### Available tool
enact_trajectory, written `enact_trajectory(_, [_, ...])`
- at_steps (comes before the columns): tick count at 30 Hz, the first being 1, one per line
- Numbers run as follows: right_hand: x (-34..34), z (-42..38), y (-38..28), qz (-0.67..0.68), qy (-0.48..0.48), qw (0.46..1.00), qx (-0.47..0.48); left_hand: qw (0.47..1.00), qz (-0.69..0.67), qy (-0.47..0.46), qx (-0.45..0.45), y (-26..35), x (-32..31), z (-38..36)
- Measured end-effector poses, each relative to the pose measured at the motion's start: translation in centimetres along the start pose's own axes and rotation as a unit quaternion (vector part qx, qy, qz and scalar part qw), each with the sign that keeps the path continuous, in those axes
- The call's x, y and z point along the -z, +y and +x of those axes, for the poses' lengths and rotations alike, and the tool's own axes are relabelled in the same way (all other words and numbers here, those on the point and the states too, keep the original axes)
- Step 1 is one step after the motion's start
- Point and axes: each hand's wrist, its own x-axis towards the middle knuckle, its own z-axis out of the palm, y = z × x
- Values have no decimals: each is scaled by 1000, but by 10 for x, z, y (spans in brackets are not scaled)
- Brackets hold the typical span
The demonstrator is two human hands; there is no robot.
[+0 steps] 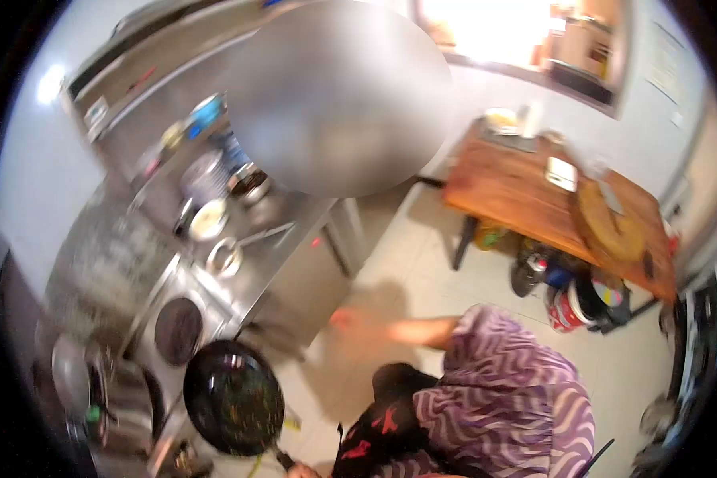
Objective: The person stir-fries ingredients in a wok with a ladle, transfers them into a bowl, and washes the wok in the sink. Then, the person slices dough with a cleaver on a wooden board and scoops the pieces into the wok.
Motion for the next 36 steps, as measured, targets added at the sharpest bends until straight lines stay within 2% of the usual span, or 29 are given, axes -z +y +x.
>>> enact_trajectory(2, [16, 49, 11, -190, 9, 980, -57, 999, -41, -24, -4, 24, 18, 42])
enact_trajectory(3, [24, 78, 3, -227, 11, 968, -108, 996, -56, 33, -58, 24, 39, 99])
enact_trajectory(4, [30, 111, 14, -270, 40, 958, -91, 995, 5, 24, -94, 43, 38, 122])
enact_trajectory(5, [35, 141, 39, -270, 80, 956, -78, 995, 8, 19, -102, 56, 40, 146])
enact_trajectory(7, [48, 215, 80, -280, 111, 952, -54, 993, -50, 38, -97, 77, 37, 185])
enact_trajectory(8, [65, 222, 77, -310, 117, 943, -10, 992, -78, 41, -95, 72, 27, 165])
enact_trajectory(9, [64, 263, 75, -374, 81, 923, -38, 991, -81, 44, -96, 92, 22, 194])
enact_trajectory(11, [64, 312, 100, -477, 59, 877, -11, 988, -97, 62, -104, 117, 7, 209])
enact_trajectory(12, [64, 332, 110, -485, 19, 874, 3, 985, -91, 75, -125, 122, 2, 216])
enact_trajectory(13, [61, 353, 113, -495, -12, 869, -2, 983, -133, 83, -100, 131, -1, 224])
enact_trajectory(14, [58, 369, 115, -503, -30, 864, -15, 985, -106, 90, -101, 145, -4, 232])
enact_trajectory(16, [38, 390, 111, -518, -56, 845, -119, 987, -65, 105, -102, 174, 10, 246])
enact_trajectory(17, [39, 396, 118, -533, -77, 836, -104, 983, -100, 119, -93, 180, 11, 257])
enact_trajectory(22, [36, 412, 146, -554, -86, 823, -97, 984, -80, 110, -112, 217, 25, 299])
enact_trajectory(25, [40, 401, 161, -549, -32, 835, -13, 985, -102, 92, -102, 226, 43, 319])
enact_trajectory(28, [51, 388, 159, -520, -18, 852, 58, 987, -100, 88, -95, 242, 64, 339])
enact_trajectory(31, [40, 376, 123, -497, 27, 867, -20, 987, -107, 84, -89, 253, 85, 352])
enact_trajectory(34, [2, 383, 64, -448, -21, 892, -53, 989, -107, 82, -64, 263, 105, 368])
enact_trajectory(35, [-21, 385, 41, -408, -58, 909, -62, 990, -102, 74, -55, 263, 115, 376])
enact_trajectory(36, [-48, 385, 17, -321, -91, 935, -117, 991, -97, 75, -48, 270, 116, 375])
